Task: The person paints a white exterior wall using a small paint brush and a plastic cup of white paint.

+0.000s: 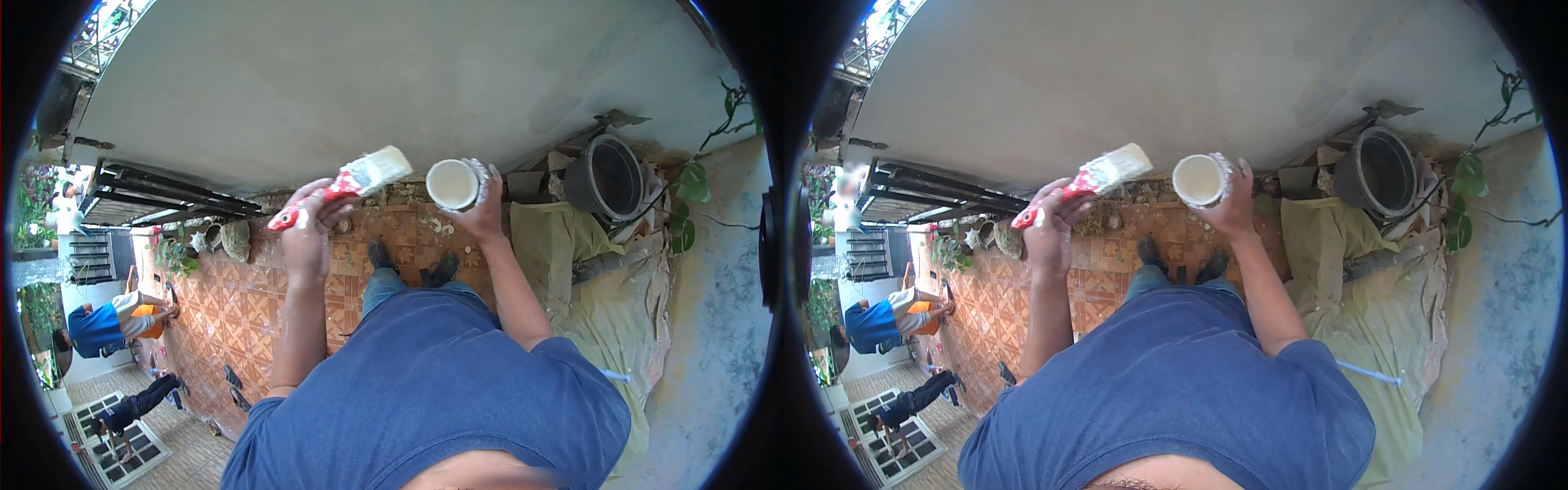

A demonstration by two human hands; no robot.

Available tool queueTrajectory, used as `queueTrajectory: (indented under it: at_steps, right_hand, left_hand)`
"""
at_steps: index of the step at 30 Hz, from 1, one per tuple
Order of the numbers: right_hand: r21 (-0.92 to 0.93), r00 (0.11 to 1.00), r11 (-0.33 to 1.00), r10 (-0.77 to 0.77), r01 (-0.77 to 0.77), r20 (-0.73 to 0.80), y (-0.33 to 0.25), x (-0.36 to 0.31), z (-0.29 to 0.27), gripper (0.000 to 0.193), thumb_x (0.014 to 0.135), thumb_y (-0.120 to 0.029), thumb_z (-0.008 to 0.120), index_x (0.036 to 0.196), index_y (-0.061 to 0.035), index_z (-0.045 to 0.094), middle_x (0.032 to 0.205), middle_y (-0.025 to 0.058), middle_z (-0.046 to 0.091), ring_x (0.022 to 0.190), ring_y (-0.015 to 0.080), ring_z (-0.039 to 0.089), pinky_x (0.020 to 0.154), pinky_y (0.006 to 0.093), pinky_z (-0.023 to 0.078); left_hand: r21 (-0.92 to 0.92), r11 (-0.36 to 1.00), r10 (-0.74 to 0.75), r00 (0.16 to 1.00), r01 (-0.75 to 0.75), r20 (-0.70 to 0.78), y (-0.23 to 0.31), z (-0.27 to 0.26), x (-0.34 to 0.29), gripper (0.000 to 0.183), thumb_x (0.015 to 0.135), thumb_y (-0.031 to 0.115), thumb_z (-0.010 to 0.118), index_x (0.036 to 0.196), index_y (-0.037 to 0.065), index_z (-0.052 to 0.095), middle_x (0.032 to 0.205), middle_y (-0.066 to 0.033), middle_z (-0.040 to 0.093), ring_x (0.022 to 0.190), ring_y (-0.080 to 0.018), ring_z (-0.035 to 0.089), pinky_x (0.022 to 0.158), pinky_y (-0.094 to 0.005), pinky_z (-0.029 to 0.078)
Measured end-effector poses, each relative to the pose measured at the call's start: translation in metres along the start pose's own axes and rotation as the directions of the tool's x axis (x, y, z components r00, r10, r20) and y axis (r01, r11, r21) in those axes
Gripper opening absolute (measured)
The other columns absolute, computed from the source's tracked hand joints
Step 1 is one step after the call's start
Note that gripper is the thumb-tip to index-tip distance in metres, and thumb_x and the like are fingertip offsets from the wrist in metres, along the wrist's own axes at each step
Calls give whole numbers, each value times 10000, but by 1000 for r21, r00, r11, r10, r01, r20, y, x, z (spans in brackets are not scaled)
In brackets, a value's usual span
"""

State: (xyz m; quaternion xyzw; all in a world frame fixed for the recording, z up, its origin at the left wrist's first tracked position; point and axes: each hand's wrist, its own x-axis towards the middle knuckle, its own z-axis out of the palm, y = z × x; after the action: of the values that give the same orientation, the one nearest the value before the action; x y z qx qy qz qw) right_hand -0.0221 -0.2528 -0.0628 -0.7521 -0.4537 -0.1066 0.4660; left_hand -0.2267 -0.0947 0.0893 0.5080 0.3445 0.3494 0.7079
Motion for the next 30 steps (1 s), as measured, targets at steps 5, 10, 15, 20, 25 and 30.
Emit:
queueTrajectory:
  at_steps: [5,10,15,20,25,30]
  right_hand:
    - [137,990,988,-87,72,107,-19,11,15,807,601,-343,836,1240,-79,421,1209,111,533,1148,280,497,1074,526,217]
    - [149,964,973,-201,176,172,-32,19,24,865,591,-361,836,1277,-81,388,1175,86,560,1127,253,519,1091,508,208]
    - [183,951,955,-263,233,164,-37,22,29,855,596,-397,829,1269,-83,406,1179,70,569,1118,238,541,1098,511,199]
    - [70,954,985,-172,160,244,-32,31,21,873,612,-430,814,1279,-89,367,1162,86,584,1100,241,557,1098,512,181]
    - [-19,963,992,-118,126,243,-21,34,29,888,618,-428,808,1298,-80,355,1173,107,575,1117,251,541,1097,518,176]
    - [15,963,986,-167,168,213,-34,39,42,906,605,-396,823,1307,-81,345,1194,110,558,1124,261,532,1095,527,183]
  left_hand:
    - [202,979,-24,994,3,102,-17,22,-9,183,887,75,539,989,-55,618,938,-131,640,810,-189,652,723,-286,557]
    - [434,896,-13,975,-87,223,-33,26,-2,182,873,86,566,984,-46,625,903,-104,647,787,-153,648,696,-255,544]
    - [319,944,-135,979,79,156,-41,33,3,179,856,86,569,960,-46,630,872,-102,653,774,-151,639,718,-277,530]
    - [-158,941,-286,953,299,100,-67,-1,19,260,885,124,522,1071,-55,558,969,-155,642,853,-242,656,762,-324,543]
    - [-313,897,-304,950,312,77,-63,-21,29,262,892,137,512,1071,-51,555,994,-171,637,880,-265,657,755,-341,552]
    - [-240,939,-242,969,247,49,-50,-35,35,242,888,119,513,1051,-50,570,975,-166,642,856,-243,660,753,-331,556]
